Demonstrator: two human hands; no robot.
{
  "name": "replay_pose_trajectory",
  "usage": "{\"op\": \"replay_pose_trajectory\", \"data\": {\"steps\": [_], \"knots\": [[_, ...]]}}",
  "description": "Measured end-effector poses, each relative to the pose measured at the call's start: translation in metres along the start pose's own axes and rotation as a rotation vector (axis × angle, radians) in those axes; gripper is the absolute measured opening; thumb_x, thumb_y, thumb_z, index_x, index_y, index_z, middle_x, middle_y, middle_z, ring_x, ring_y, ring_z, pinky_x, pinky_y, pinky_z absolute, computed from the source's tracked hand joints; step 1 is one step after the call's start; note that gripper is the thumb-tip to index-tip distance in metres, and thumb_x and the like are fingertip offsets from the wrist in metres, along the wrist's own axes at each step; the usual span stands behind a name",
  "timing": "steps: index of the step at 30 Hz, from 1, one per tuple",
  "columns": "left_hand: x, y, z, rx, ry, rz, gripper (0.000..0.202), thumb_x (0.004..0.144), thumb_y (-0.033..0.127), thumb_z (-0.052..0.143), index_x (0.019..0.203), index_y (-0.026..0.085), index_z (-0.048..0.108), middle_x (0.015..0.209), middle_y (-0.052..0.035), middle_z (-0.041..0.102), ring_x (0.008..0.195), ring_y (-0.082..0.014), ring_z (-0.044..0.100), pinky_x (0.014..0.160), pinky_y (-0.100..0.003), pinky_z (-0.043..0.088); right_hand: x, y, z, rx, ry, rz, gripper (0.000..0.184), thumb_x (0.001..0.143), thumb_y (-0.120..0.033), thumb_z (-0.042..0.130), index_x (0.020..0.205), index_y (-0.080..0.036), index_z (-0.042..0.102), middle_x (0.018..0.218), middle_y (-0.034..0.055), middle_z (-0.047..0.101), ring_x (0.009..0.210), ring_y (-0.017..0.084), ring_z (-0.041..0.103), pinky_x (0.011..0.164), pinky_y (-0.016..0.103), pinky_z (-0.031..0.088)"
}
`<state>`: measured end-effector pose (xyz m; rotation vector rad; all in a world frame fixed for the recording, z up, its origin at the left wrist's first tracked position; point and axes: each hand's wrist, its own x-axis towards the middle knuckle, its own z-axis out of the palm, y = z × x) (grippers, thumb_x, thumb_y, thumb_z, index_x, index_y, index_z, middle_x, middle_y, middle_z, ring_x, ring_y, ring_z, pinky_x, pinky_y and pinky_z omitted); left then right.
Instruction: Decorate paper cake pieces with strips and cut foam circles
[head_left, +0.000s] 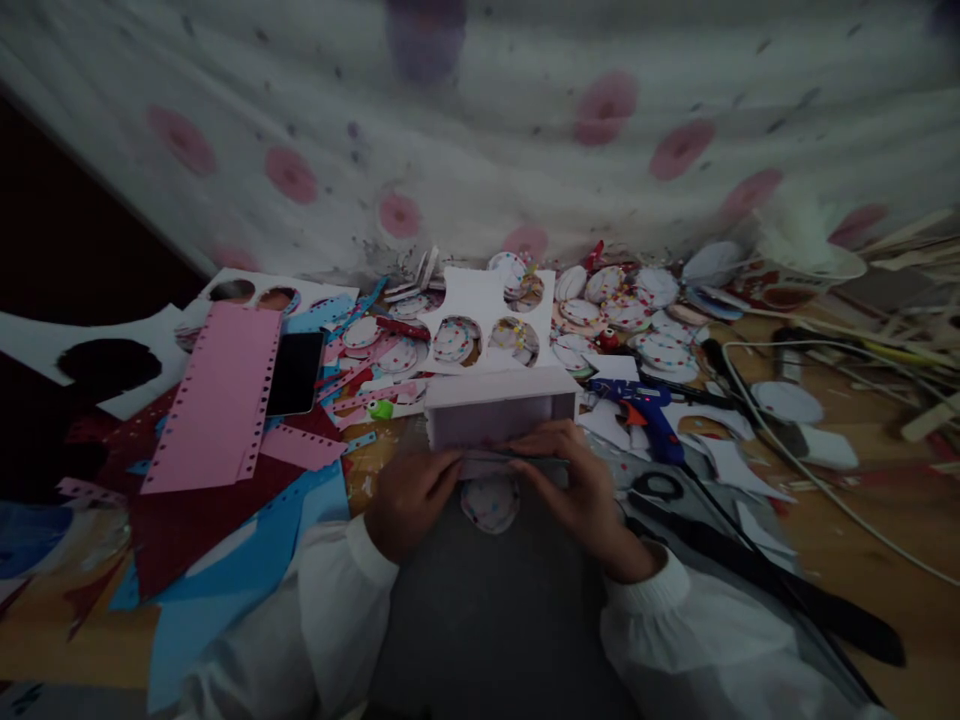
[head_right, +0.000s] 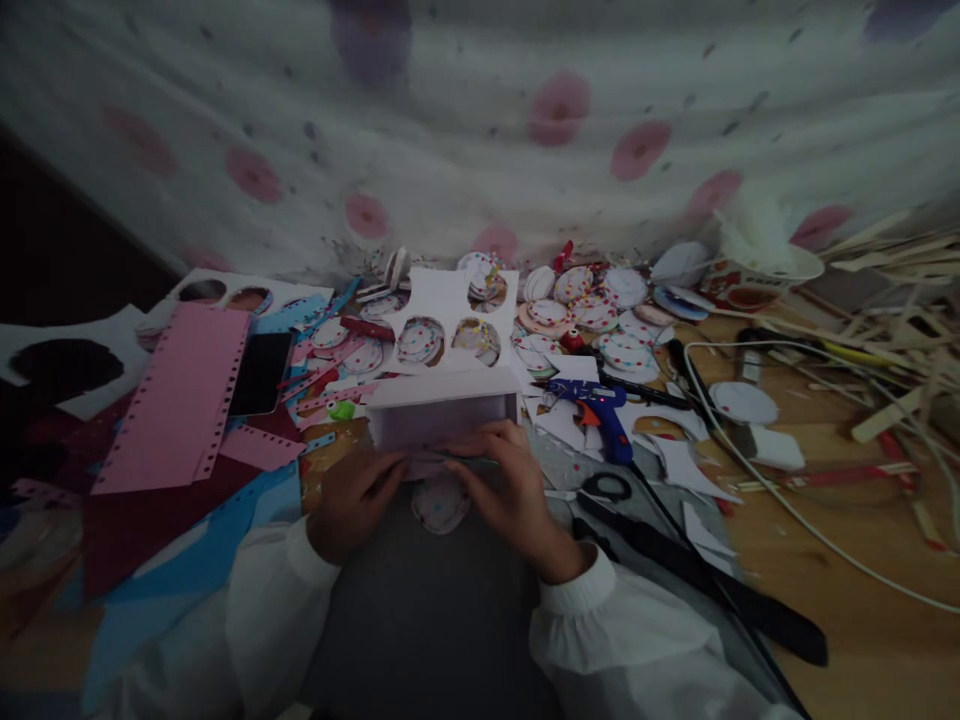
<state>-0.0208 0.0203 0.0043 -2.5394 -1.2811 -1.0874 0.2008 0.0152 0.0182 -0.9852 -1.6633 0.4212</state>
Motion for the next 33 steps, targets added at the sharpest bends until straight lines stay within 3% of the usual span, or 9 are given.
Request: {"op": "replay_pose_trajectory", "data": {"steps": [5,10,15,22,28,33], "knots": [[-0.0028,-0.0011,0.0004,-0.013,0.0,-0.032,0.018,0.095,0.023,0.054,0.105,0.019,0.07,0.083,-0.0039,0.076,0.07,-0.0157,0.07,0.065,-0.026,0.053,0.0019,0.0018,-0.0022,-0.004,0.105,0.056,0.003,0.088,-0.025,0.065,0.09,-0.023,0.065,0.083,0.0046,0.067,0.082,0.02,0.062,0.071,0.035,0.053],[-0.0069,-0.0045,0.003,-0.021,0.01,-0.028,0.027,0.095,0.023,0.054,0.12,0.02,0.065,0.086,-0.0052,0.077,0.07,-0.0158,0.071,0.068,-0.026,0.055,0.003,0.0023,-0.0035,-0.022,0.098,0.06,0.003,0.088,-0.026,0.065,0.09,-0.023,0.064,0.083,0.005,0.067,0.08,0.021,0.063,0.07,0.036,0.052],[-0.0054,-0.0029,0.0021,-0.018,0.007,-0.049,0.025,0.096,0.027,0.053,0.116,0.019,0.067,0.08,-0.0048,0.076,0.062,-0.0145,0.068,0.06,-0.025,0.053,0.0029,0.0014,-0.0046,0.022,0.094,0.058,0.003,0.086,-0.024,0.066,0.089,-0.024,0.066,0.082,0.004,0.069,0.08,0.02,0.063,0.07,0.035,0.052],[-0.0022,-0.0007,-0.0002,-0.029,0.008,-0.082,0.028,0.097,0.034,0.052,0.115,0.018,0.068,0.075,-0.0045,0.074,0.06,-0.0151,0.067,0.059,-0.025,0.053,0.0016,-0.0007,-0.0043,0.127,-0.016,0.042,0.005,0.088,-0.024,0.065,0.092,-0.025,0.068,0.085,0.0046,0.074,0.082,0.021,0.065,0.072,0.037,0.052],[-0.0015,-0.0022,0.0013,-0.09,0.007,-0.011,0.019,0.096,0.025,0.054,0.105,0.018,0.07,0.086,-0.0049,0.077,0.071,-0.0157,0.072,0.066,-0.026,0.055,-0.0008,0.0,-0.0021,0.083,-0.054,0.034,0.007,0.087,-0.03,0.067,0.092,-0.026,0.07,0.085,0.0049,0.075,0.084,0.023,0.065,0.073,0.039,0.053],[-0.0026,-0.0023,0.0023,-0.085,-0.002,-0.051,0.018,0.096,0.025,0.054,0.103,0.019,0.069,0.085,-0.0043,0.077,0.072,-0.0157,0.072,0.066,-0.026,0.055,0.0006,-0.0009,-0.003,0.117,-0.005,0.062,0.006,0.088,-0.025,0.065,0.093,-0.025,0.068,0.086,0.0045,0.074,0.082,0.022,0.066,0.07,0.036,0.053]]}}
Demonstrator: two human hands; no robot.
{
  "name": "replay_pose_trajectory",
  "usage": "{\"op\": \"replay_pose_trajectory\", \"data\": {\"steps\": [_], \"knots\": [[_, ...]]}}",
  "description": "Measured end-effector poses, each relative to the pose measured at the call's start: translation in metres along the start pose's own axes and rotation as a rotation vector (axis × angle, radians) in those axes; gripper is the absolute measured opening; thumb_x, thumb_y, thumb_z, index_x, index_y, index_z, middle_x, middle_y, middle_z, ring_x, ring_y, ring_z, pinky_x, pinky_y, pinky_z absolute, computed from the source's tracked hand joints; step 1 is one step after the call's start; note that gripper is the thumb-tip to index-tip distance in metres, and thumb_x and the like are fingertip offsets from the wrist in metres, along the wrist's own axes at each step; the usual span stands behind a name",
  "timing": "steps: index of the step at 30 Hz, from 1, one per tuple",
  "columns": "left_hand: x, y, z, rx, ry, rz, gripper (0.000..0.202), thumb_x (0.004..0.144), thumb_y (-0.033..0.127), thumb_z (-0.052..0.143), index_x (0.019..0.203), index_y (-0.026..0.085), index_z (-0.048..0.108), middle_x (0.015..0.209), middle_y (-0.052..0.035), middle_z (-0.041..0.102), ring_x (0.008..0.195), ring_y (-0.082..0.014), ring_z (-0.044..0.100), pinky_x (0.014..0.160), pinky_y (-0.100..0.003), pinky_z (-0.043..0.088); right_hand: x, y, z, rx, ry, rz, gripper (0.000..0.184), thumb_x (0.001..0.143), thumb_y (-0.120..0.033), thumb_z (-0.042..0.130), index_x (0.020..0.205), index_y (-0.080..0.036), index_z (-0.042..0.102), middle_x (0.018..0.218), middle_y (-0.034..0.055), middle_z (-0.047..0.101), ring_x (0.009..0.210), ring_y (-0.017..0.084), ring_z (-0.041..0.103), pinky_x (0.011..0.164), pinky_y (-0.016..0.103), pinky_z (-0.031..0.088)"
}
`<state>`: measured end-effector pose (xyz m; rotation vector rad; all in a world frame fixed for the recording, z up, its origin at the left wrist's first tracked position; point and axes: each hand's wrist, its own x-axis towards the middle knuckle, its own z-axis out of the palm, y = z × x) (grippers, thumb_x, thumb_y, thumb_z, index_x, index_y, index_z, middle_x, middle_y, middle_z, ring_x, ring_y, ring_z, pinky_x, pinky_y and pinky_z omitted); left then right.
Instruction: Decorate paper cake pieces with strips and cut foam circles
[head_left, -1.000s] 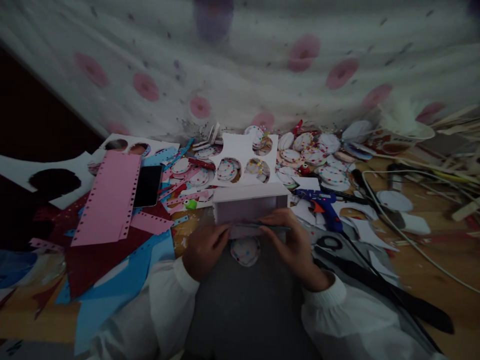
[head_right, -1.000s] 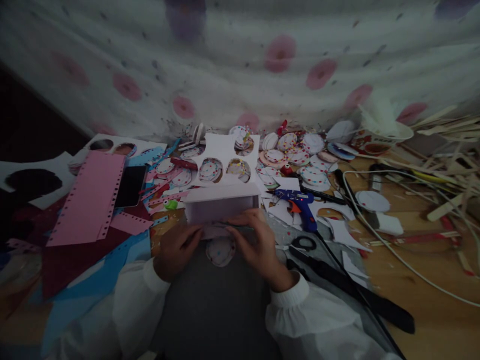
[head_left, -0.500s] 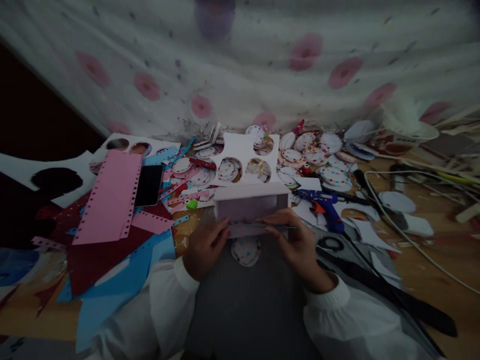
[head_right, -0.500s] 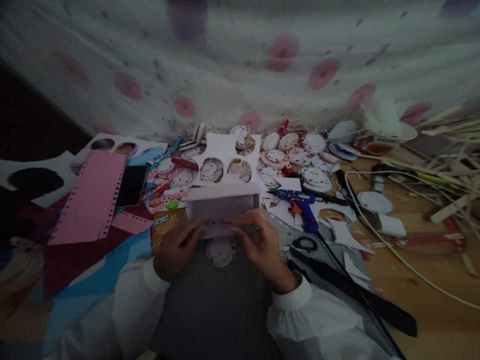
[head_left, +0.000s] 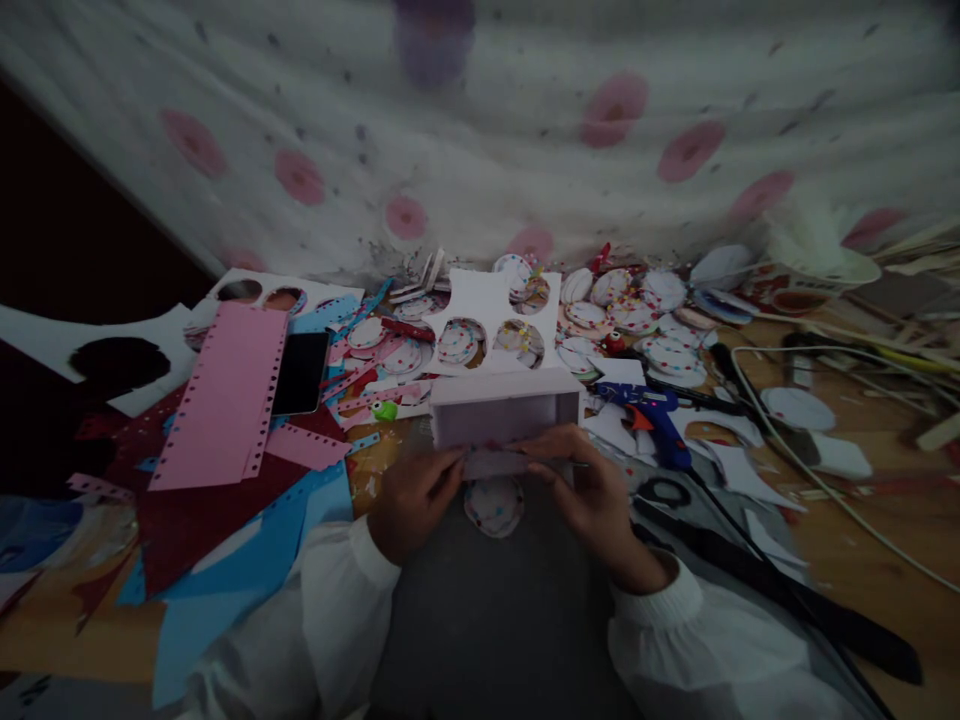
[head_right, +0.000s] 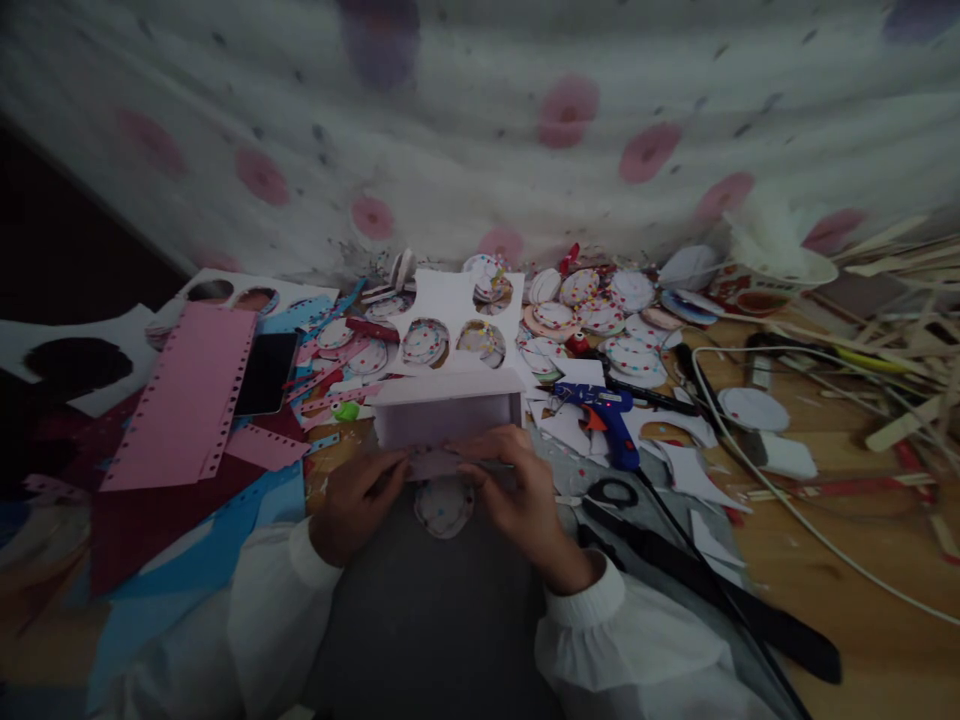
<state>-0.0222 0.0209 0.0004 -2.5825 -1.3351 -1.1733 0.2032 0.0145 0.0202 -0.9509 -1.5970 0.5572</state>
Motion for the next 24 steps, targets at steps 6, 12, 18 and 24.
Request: {"op": "replay_pose_trajectory", "data": {"steps": [6,12,18,24], "knots": [[0.0,0.002,-0.001,0.022,0.001,-0.015,0.019,0.095,0.024,0.054,0.106,0.019,0.069,0.084,-0.0042,0.077,0.068,-0.0158,0.071,0.063,-0.026,0.053,0.001,0.0,0.0,-0.099,0.099,0.025,0.005,0.087,-0.023,0.065,0.092,-0.024,0.066,0.083,0.0045,0.07,0.078,0.02,0.066,0.067,0.034,0.053],[0.0,0.002,0.0,-0.012,0.003,-0.021,0.016,0.095,0.026,0.056,0.101,0.018,0.069,0.083,-0.0036,0.076,0.069,-0.0149,0.071,0.063,-0.025,0.053,0.0,0.001,0.001,-0.12,0.135,-0.023,0.009,0.086,-0.018,0.066,0.092,-0.025,0.066,0.081,0.0027,0.069,0.075,0.019,0.064,0.065,0.033,0.051],[0.0,0.002,-0.002,-0.012,-0.022,-0.048,0.016,0.096,0.026,0.055,0.1,0.018,0.068,0.085,-0.0031,0.076,0.072,-0.0153,0.071,0.064,-0.025,0.053,-0.001,0.003,0.0,-0.206,0.116,-0.088,0.009,0.085,-0.018,0.067,0.092,-0.024,0.067,0.078,0.0022,0.068,0.073,0.019,0.061,0.066,0.034,0.047],[0.0,0.002,-0.001,-0.002,-0.011,0.002,0.02,0.095,0.022,0.055,0.112,0.018,0.065,0.093,-0.0051,0.077,0.075,-0.0163,0.072,0.068,-0.027,0.053,-0.002,0.011,0.0,-0.478,0.049,-0.169,0.007,0.087,-0.018,0.064,0.088,-0.024,0.067,0.069,-0.0004,0.065,0.065,0.017,0.056,0.069,0.036,0.035]]}}
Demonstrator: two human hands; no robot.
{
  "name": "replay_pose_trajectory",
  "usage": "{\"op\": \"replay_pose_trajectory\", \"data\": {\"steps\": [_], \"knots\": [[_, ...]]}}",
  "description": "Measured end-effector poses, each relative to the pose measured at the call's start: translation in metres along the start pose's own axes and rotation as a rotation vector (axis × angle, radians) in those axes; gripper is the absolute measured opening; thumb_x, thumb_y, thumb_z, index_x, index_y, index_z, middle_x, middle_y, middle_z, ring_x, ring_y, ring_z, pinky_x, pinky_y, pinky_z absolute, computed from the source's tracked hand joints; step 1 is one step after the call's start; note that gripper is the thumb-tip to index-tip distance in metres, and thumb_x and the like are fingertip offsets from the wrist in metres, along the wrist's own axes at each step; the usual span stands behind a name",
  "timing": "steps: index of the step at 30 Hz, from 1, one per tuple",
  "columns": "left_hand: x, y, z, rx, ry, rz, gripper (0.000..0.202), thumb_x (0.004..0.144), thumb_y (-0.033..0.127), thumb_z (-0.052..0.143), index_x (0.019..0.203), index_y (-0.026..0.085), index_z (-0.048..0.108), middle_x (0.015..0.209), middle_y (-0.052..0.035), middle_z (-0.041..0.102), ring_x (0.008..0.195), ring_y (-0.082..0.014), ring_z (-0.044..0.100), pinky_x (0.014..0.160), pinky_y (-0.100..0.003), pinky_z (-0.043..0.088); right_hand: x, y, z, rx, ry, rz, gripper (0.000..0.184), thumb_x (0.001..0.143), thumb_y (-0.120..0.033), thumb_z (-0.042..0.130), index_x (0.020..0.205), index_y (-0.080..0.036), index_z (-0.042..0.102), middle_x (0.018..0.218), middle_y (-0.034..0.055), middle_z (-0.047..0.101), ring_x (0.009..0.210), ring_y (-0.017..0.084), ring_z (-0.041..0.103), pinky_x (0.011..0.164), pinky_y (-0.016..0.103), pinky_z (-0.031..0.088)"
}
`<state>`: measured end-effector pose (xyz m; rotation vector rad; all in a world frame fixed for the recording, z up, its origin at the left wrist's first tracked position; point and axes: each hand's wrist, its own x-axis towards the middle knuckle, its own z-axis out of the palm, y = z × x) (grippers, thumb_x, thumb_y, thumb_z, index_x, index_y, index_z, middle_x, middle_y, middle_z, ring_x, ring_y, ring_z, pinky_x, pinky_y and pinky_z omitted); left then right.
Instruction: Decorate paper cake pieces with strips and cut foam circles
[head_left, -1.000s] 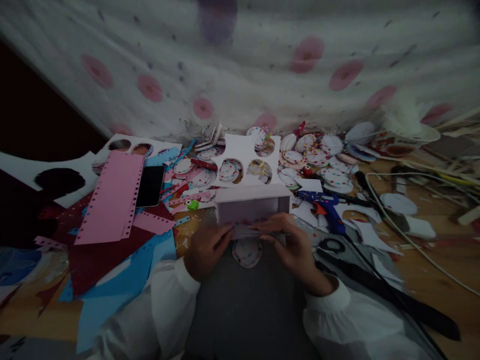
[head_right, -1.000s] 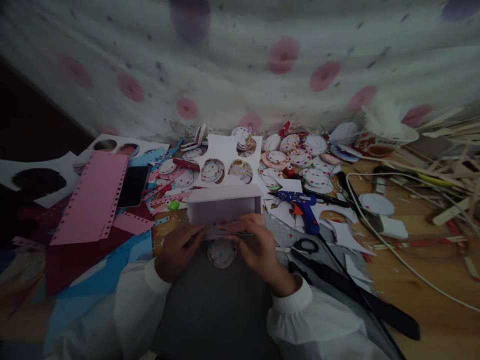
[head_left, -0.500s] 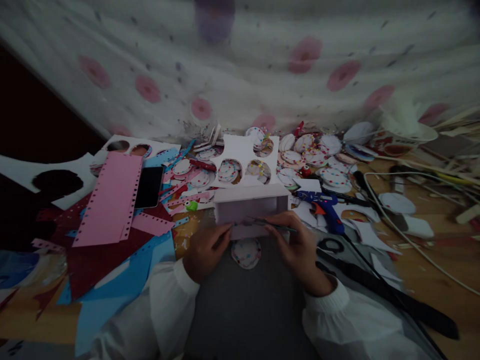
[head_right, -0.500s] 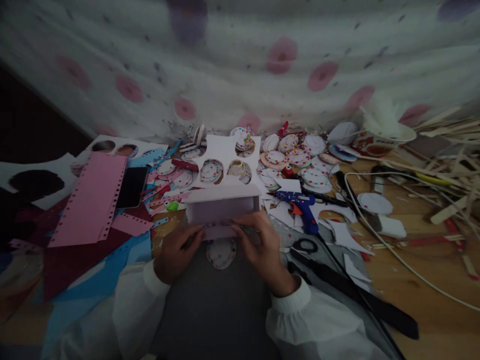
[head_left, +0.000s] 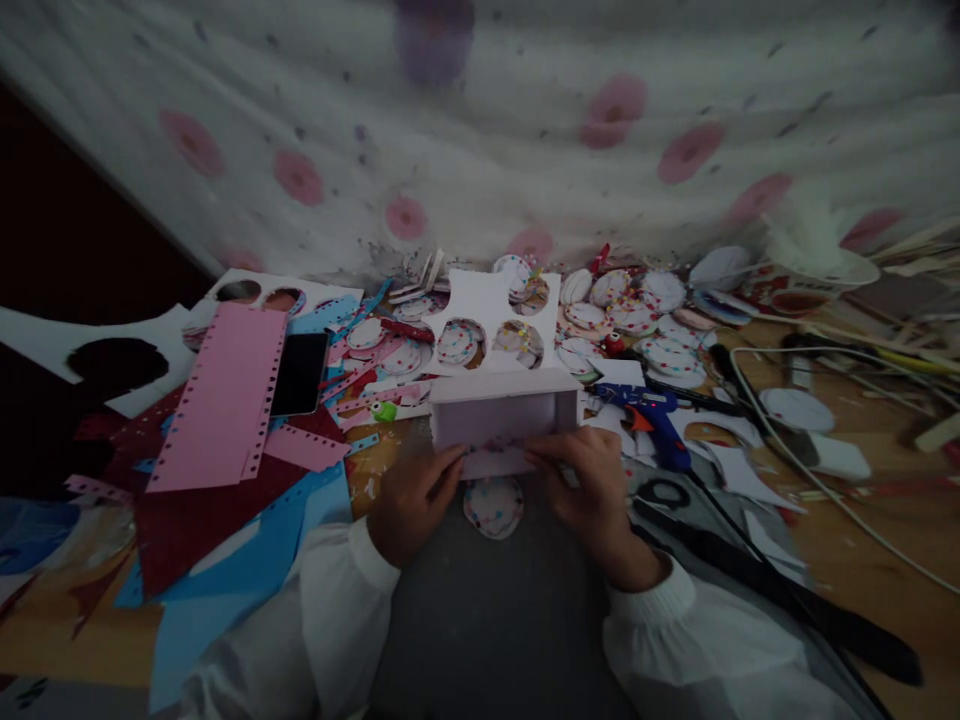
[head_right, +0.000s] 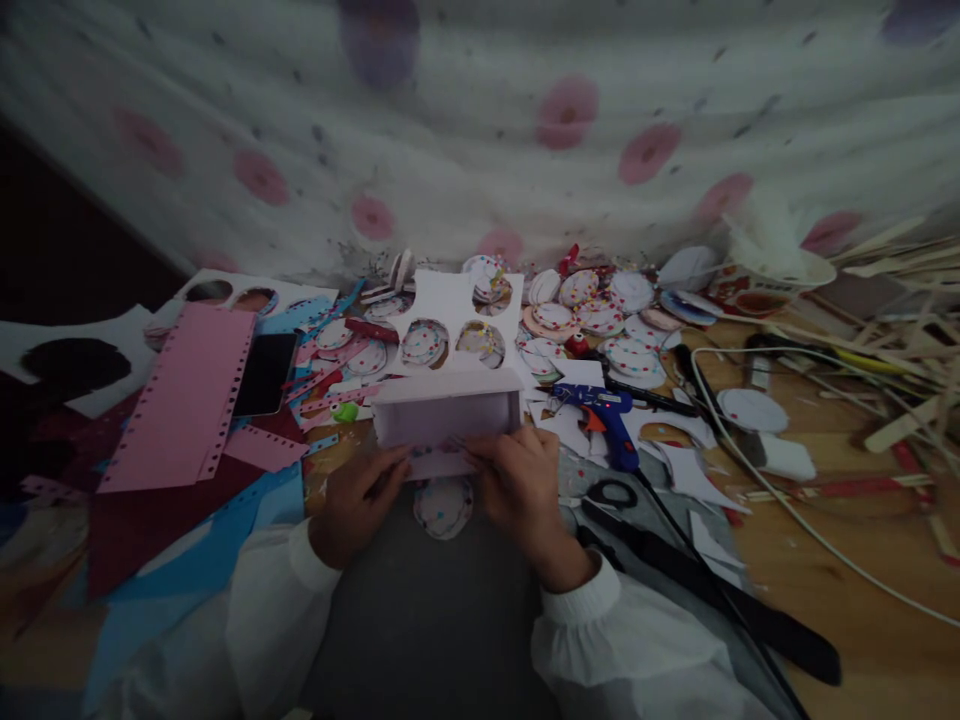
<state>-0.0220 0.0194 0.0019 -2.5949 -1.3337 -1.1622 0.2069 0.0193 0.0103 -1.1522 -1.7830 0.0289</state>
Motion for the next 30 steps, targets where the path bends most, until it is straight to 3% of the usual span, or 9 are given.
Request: {"op": "replay_pose_trajectory", "data": {"steps": [8,13,19,24,26,30], "knots": [[0.001,-0.001,0.0,-0.087,-0.04,0.016,0.024,0.093,0.015,0.054,0.116,0.018,0.063,0.092,-0.0057,0.075,0.079,-0.0163,0.071,0.071,-0.027,0.053,-0.004,0.003,0.011,-0.058,-0.079,-0.037,0.011,0.087,-0.017,0.062,0.084,-0.024,0.069,0.063,-0.0011,0.063,0.068,0.018,0.053,0.074,0.036,0.03],[0.003,0.002,-0.002,-0.135,-0.038,0.002,0.026,0.092,0.012,0.053,0.117,0.018,0.06,0.091,-0.0053,0.074,0.08,-0.0159,0.07,0.071,-0.026,0.053,-0.005,0.004,0.014,-0.039,-0.023,-0.002,0.011,0.087,-0.016,0.063,0.084,-0.025,0.071,0.065,-0.0016,0.065,0.066,0.017,0.055,0.074,0.036,0.032],[0.002,-0.001,0.001,-0.181,-0.014,-0.061,0.03,0.092,0.009,0.051,0.119,0.018,0.059,0.103,-0.0083,0.071,0.092,-0.0171,0.069,0.079,-0.028,0.054,0.0,0.002,0.003,0.192,0.203,0.271,0.005,0.083,-0.021,0.069,0.085,-0.024,0.073,0.076,0.0012,0.071,0.072,0.019,0.061,0.073,0.035,0.04],[0.001,0.0,0.0,-0.178,0.018,-0.072,0.032,0.091,0.008,0.052,0.121,0.018,0.058,0.113,-0.0101,0.066,0.099,-0.0174,0.067,0.081,-0.027,0.054,0.005,0.0,-0.004,0.413,0.266,0.49,0.009,0.081,-0.03,0.071,0.08,-0.021,0.071,0.076,0.0036,0.072,0.069,0.019,0.064,0.061,0.031,0.045],[0.001,0.001,-0.002,-0.175,0.039,-0.065,0.029,0.091,0.01,0.054,0.118,0.019,0.06,0.112,-0.0097,0.065,0.088,-0.0146,0.067,0.074,-0.025,0.054,0.006,-0.003,-0.005,0.475,0.24,0.547,0.011,0.08,-0.032,0.072,0.079,-0.021,0.071,0.075,0.0036,0.073,0.066,0.018,0.064,0.056,0.029,0.045],[0.0,0.003,-0.005,-0.267,-0.035,-0.062,0.021,0.092,0.016,0.056,0.112,0.019,0.062,0.085,-0.0018,0.064,0.058,-0.0082,0.057,0.057,-0.02,0.047,0.004,-0.015,-0.004,0.561,0.176,0.535,0.009,0.08,-0.03,0.072,0.078,-0.022,0.07,0.074,0.0028,0.073,0.066,0.018,0.066,0.055,0.027,0.047]]}}
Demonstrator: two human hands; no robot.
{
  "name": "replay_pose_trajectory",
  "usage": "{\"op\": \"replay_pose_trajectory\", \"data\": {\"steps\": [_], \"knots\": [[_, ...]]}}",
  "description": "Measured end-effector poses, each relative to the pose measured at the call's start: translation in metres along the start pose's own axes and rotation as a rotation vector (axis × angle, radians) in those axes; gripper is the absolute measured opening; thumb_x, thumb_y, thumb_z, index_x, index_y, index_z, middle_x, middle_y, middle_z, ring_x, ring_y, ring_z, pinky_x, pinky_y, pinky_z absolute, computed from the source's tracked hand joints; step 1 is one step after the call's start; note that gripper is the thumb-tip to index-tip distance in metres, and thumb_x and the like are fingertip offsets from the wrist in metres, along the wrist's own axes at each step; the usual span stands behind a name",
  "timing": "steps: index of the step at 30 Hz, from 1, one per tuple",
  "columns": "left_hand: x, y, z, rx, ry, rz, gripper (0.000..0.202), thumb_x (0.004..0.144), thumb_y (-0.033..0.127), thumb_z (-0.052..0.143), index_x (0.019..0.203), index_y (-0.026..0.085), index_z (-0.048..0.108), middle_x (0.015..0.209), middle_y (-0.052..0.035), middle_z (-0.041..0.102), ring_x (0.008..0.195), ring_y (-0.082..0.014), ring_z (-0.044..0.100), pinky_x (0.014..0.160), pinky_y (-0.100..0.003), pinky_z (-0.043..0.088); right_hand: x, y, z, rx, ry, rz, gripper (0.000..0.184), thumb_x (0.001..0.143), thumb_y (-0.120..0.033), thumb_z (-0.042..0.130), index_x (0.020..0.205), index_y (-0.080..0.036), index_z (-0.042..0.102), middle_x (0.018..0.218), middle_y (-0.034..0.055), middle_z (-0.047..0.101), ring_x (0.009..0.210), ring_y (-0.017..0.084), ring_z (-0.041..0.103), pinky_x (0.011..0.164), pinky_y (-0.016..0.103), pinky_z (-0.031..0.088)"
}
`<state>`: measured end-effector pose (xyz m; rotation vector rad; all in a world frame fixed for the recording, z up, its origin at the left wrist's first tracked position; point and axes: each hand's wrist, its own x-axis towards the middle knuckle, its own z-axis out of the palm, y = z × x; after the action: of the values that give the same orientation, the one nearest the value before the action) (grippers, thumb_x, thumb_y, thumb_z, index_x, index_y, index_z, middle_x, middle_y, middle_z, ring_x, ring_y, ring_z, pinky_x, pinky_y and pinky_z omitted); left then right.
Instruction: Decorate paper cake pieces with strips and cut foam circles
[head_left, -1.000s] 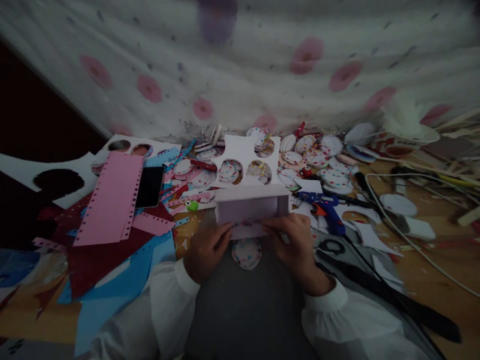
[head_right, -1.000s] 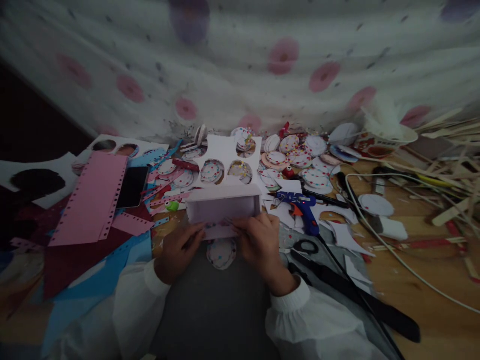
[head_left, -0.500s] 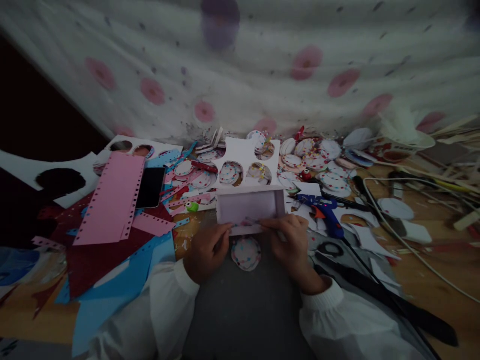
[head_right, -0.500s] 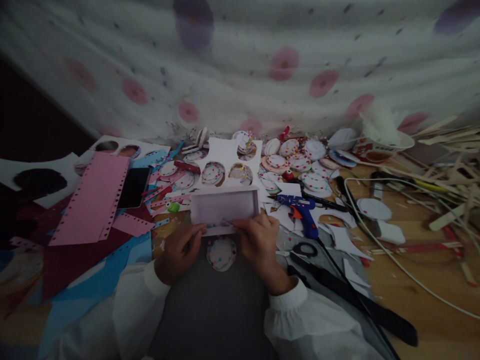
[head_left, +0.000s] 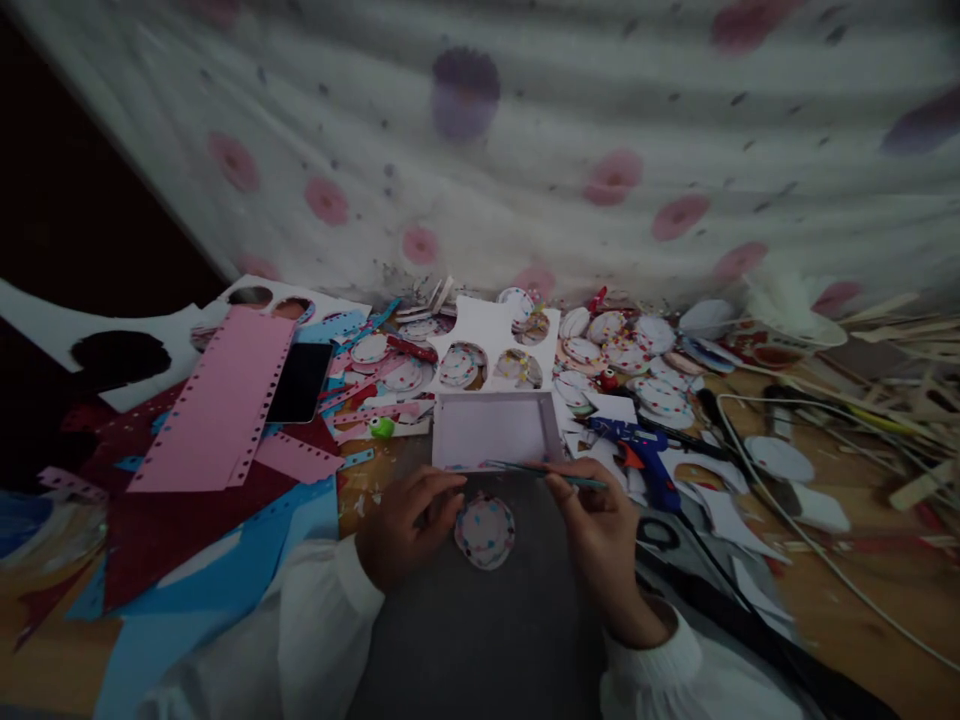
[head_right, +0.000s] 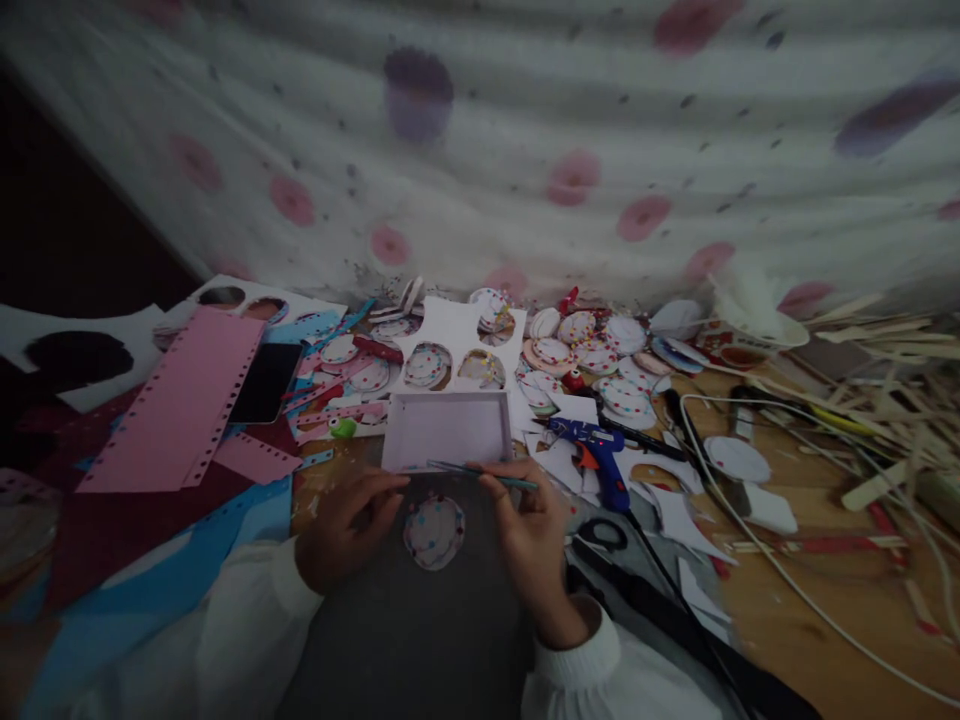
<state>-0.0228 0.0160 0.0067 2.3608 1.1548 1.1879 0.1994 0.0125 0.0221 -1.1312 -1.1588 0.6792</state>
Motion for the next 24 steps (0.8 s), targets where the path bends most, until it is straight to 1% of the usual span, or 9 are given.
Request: {"op": "replay_pose_trajectory", "data": {"steps": [3,8,11,14,17,20,24], "knots": [[-0.001,0.0,0.0,-0.065,-0.054,-0.072,0.021,0.092,0.022,0.057,0.112,0.02,0.064,0.076,0.0002,0.063,0.057,-0.0089,0.056,0.055,-0.02,0.046,-0.008,-0.004,0.006,-0.003,-0.054,-0.042,0.005,0.081,-0.027,0.071,0.079,-0.023,0.071,0.076,0.0023,0.074,0.07,0.018,0.068,0.058,0.027,0.049],[0.0,0.001,0.002,-0.185,-0.039,-0.313,0.017,0.09,0.028,0.061,0.101,0.021,0.071,0.081,-0.0025,0.072,0.065,-0.0119,0.064,0.057,-0.02,0.049,-0.018,-0.007,0.012,-0.074,-0.073,-0.089,0.005,0.083,-0.026,0.069,0.08,-0.023,0.072,0.077,0.002,0.075,0.068,0.018,0.067,0.059,0.029,0.052],[0.001,0.001,0.006,-0.369,-0.056,-0.441,0.019,0.088,0.033,0.062,0.095,0.019,0.073,0.07,-0.0023,0.072,0.056,-0.012,0.062,0.048,-0.02,0.047,-0.022,-0.005,0.014,-0.095,-0.079,-0.084,0.005,0.083,-0.026,0.069,0.082,-0.023,0.073,0.077,0.0024,0.075,0.067,0.019,0.067,0.058,0.03,0.053],[0.002,0.002,0.011,-0.538,-0.033,-0.554,0.025,0.088,0.038,0.062,0.094,0.017,0.073,0.056,0.0008,0.065,0.046,-0.0102,0.055,0.042,-0.019,0.043,-0.024,-0.003,0.015,-0.097,-0.075,-0.073,0.004,0.083,-0.025,0.069,0.082,-0.024,0.073,0.078,0.0026,0.075,0.068,0.02,0.068,0.059,0.031,0.053],[0.005,0.002,0.014,-0.606,-0.004,-0.617,0.03,0.084,0.044,0.065,0.088,0.016,0.072,0.05,0.003,0.058,0.044,-0.0095,0.051,0.043,-0.02,0.042,-0.025,0.001,0.017,-0.083,-0.078,-0.068,0.004,0.083,-0.025,0.069,0.083,-0.024,0.073,0.08,0.0032,0.075,0.073,0.021,0.069,0.063,0.033,0.054],[0.009,0.003,0.014,-0.653,-0.015,-0.643,0.03,0.081,0.045,0.068,0.082,0.015,0.071,0.048,0.004,0.055,0.042,-0.0085,0.048,0.041,-0.019,0.039,-0.026,0.003,0.018,-0.073,-0.088,-0.058,0.004,0.083,-0.026,0.069,0.083,-0.024,0.072,0.082,0.0038,0.076,0.076,0.021,0.07,0.065,0.033,0.054],[0.01,0.005,0.013,-0.702,-0.008,-0.68,0.029,0.08,0.045,0.069,0.082,0.017,0.071,0.048,0.0055,0.053,0.039,-0.0069,0.042,0.039,-0.019,0.034,-0.026,0.003,0.018,-0.058,-0.091,-0.033,0.004,0.083,-0.026,0.069,0.082,-0.024,0.072,0.082,0.0033,0.076,0.077,0.021,0.07,0.066,0.034,0.055]]}}
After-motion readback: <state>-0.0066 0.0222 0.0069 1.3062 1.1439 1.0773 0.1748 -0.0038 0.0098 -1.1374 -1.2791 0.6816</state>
